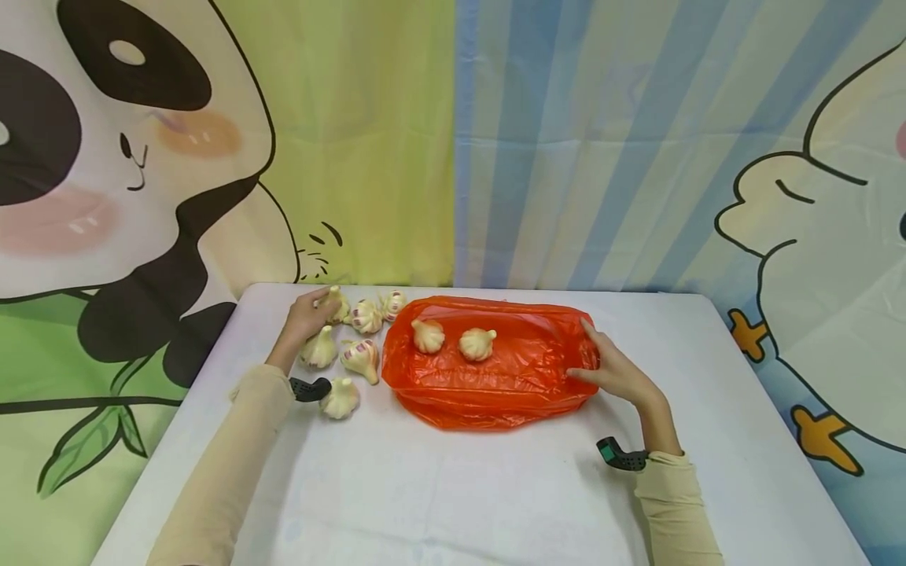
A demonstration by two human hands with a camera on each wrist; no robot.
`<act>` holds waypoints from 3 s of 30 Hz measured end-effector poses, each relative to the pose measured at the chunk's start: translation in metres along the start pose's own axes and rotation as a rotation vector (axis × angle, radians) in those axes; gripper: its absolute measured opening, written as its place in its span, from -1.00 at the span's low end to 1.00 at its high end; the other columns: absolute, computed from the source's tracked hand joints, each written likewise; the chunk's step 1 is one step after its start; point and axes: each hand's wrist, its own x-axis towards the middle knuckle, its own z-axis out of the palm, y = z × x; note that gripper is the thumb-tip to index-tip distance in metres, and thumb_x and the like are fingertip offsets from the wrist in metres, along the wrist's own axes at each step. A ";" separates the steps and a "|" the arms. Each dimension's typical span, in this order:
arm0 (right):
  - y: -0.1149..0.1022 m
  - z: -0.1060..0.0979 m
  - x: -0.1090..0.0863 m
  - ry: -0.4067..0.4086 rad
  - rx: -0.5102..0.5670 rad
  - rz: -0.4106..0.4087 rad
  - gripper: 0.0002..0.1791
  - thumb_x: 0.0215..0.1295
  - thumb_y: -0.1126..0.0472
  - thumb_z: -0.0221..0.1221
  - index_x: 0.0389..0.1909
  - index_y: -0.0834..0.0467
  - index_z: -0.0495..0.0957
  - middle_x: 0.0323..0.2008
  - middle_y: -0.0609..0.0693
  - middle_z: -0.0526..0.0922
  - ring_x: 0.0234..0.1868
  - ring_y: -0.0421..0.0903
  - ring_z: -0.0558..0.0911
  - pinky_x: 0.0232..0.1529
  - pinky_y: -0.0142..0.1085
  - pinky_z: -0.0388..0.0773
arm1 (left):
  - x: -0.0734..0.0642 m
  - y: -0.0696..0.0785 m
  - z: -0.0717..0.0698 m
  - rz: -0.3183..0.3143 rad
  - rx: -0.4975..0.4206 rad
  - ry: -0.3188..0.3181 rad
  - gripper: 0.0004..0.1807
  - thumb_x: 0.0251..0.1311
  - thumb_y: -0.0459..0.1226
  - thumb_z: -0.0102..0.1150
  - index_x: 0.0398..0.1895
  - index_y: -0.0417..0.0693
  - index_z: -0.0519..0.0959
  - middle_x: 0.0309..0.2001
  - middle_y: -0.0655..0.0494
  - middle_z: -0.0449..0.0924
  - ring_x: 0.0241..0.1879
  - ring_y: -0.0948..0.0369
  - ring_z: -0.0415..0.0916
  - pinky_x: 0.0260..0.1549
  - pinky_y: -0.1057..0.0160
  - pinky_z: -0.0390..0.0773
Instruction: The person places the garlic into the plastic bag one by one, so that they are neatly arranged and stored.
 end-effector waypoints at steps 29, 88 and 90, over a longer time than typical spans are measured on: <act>0.002 0.000 0.001 -0.002 -0.005 -0.006 0.11 0.23 0.18 0.29 0.55 0.14 -0.33 0.44 0.38 -0.02 0.41 0.34 0.09 0.32 0.36 0.14 | -0.098 0.111 -0.012 0.194 -0.368 -0.112 -0.39 0.25 0.08 0.17 0.36 0.20 0.39 0.34 0.00 0.40 -0.13 0.43 0.62 -0.13 0.39 0.64; 0.001 0.000 0.000 -0.007 -0.013 0.015 0.10 0.23 0.18 0.29 0.55 0.14 -0.30 0.46 0.38 -0.03 0.43 0.34 0.08 0.33 0.35 0.13 | -0.073 0.204 0.181 0.350 0.019 -0.415 -0.52 0.30 -0.09 0.18 0.26 0.01 0.51 0.11 0.02 0.62 -0.25 0.23 0.47 -0.38 0.43 0.42; 0.000 0.001 -0.001 -0.011 -0.011 0.017 0.10 0.23 0.16 0.30 0.55 0.13 -0.30 0.46 0.38 -0.02 0.42 0.35 0.09 0.32 0.35 0.14 | -0.070 0.201 0.183 0.343 0.027 -0.399 -0.53 0.29 -0.12 0.19 0.24 -0.01 0.52 0.11 0.01 0.62 -0.25 0.22 0.47 -0.37 0.42 0.41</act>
